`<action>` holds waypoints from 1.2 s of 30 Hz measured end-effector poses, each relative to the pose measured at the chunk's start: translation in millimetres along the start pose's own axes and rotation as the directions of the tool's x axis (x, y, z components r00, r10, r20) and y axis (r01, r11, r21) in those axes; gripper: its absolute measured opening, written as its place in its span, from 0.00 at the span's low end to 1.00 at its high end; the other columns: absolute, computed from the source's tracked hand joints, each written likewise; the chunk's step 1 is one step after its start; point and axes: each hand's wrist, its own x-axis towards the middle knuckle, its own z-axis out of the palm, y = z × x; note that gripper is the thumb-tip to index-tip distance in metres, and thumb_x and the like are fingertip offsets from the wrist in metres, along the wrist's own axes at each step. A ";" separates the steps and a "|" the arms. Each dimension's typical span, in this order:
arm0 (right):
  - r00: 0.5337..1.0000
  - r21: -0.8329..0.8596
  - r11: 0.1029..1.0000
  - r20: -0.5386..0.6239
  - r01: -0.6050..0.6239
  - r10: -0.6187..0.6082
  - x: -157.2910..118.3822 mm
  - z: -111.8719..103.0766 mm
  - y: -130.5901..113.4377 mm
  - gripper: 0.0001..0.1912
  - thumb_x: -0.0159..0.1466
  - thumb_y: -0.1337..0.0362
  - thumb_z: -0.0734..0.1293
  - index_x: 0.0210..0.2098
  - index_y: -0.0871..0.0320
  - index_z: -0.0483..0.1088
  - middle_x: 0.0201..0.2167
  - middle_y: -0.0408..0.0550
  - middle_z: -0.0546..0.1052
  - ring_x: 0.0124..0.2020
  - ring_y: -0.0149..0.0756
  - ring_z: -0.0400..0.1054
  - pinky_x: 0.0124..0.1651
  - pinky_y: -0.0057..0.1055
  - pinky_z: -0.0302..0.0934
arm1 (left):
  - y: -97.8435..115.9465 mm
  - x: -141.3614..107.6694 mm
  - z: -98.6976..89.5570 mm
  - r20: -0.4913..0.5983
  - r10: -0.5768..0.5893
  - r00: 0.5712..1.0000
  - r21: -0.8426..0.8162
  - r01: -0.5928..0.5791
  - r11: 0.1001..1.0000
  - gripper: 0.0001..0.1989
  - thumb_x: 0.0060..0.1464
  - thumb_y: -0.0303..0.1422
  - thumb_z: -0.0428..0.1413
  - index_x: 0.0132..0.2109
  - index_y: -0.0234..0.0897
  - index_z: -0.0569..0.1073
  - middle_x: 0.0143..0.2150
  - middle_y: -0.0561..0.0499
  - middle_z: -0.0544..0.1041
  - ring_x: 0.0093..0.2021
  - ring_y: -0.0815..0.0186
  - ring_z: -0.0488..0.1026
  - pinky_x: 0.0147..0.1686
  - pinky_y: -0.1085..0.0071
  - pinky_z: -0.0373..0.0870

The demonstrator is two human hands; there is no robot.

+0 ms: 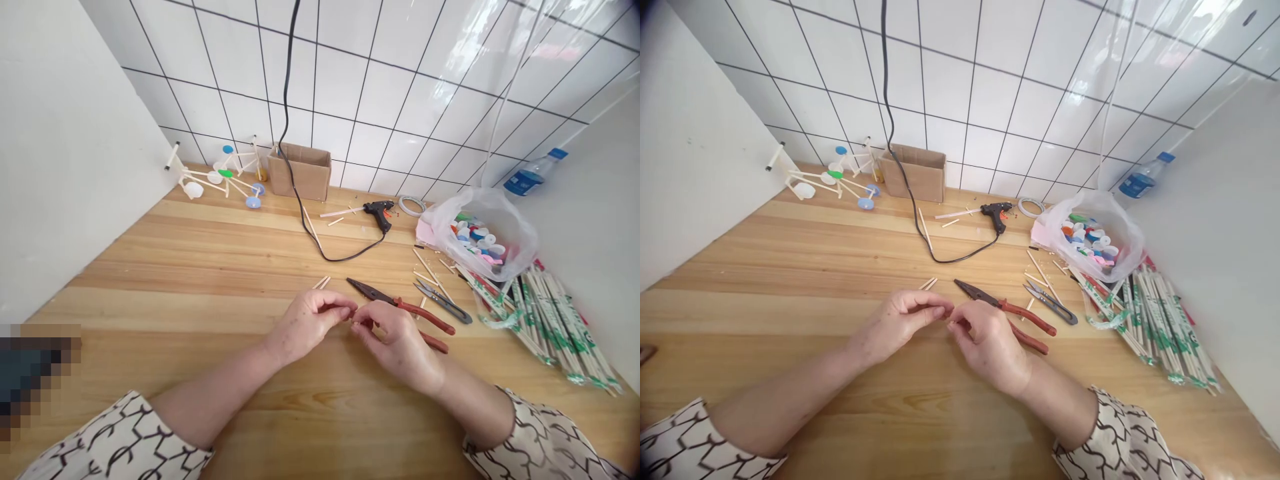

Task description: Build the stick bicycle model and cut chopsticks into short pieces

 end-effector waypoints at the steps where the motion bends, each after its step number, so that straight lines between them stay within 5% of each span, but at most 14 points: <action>1: 1.000 -0.011 1.000 0.014 0.015 -0.015 -0.2 2.0 1.5 0.06 0.58 0.71 0.61 0.30 0.58 0.69 0.29 0.46 0.74 0.30 0.33 0.68 0.35 0.28 0.60 | 0.2 0.3 0.8 0.010 -0.011 1.000 -0.006 0.012 1.000 0.08 0.49 0.27 0.53 0.34 0.35 0.78 0.35 0.51 0.80 0.38 0.64 0.74 0.42 0.68 0.69; 8: 0.999 -0.008 1.000 0.053 0.009 -0.008 1.4 4.6 3.7 0.06 0.58 0.72 0.60 0.29 0.58 0.69 0.27 0.46 0.74 0.28 0.32 0.66 0.32 0.28 0.59 | -4.2 1.1 4.2 0.043 -0.024 0.999 -0.014 0.024 1.000 0.09 0.49 0.25 0.54 0.36 0.34 0.78 0.37 0.49 0.80 0.39 0.63 0.75 0.42 0.70 0.70; 15: 0.992 0.173 0.977 0.042 -0.126 0.120 4.6 5.6 9.9 0.04 0.57 0.69 0.63 0.27 0.59 0.69 0.24 0.43 0.74 0.26 0.30 0.65 0.30 0.26 0.58 | -4.0 -0.1 6.8 0.068 -0.003 0.998 -0.004 0.003 1.000 0.10 0.49 0.27 0.54 0.38 0.33 0.77 0.39 0.48 0.80 0.41 0.63 0.75 0.43 0.72 0.69; 21: 0.937 0.537 0.767 0.181 -0.350 0.300 8.4 0.1 12.5 0.10 0.54 0.60 0.68 0.25 0.61 0.67 0.21 0.41 0.71 0.22 0.27 0.62 0.26 0.24 0.54 | -7.8 -1.8 8.4 0.076 0.004 0.997 0.016 -0.005 1.000 0.10 0.49 0.28 0.54 0.39 0.33 0.77 0.35 0.50 0.79 0.37 0.65 0.74 0.39 0.73 0.68; 25: 0.920 0.694 0.608 0.235 -0.386 0.315 9.7 -2.5 12.9 0.13 0.51 0.58 0.71 0.24 0.61 0.67 0.20 0.40 0.71 0.23 0.27 0.63 0.30 0.26 0.56 | -5.9 -3.9 8.2 0.092 0.011 0.996 0.067 -0.018 0.998 0.10 0.52 0.32 0.51 0.35 0.33 0.76 0.29 0.52 0.76 0.31 0.68 0.71 0.33 0.75 0.67; 36: 0.924 0.771 0.527 0.209 -0.357 0.321 8.3 3.8 19.3 0.12 0.50 0.60 0.71 0.24 0.62 0.68 0.20 0.41 0.73 0.22 0.27 0.64 0.30 0.26 0.57 | -7.4 -7.6 12.6 0.049 -0.044 0.998 0.083 0.040 0.996 0.08 0.48 0.33 0.52 0.28 0.33 0.73 0.25 0.51 0.74 0.27 0.69 0.68 0.29 0.75 0.65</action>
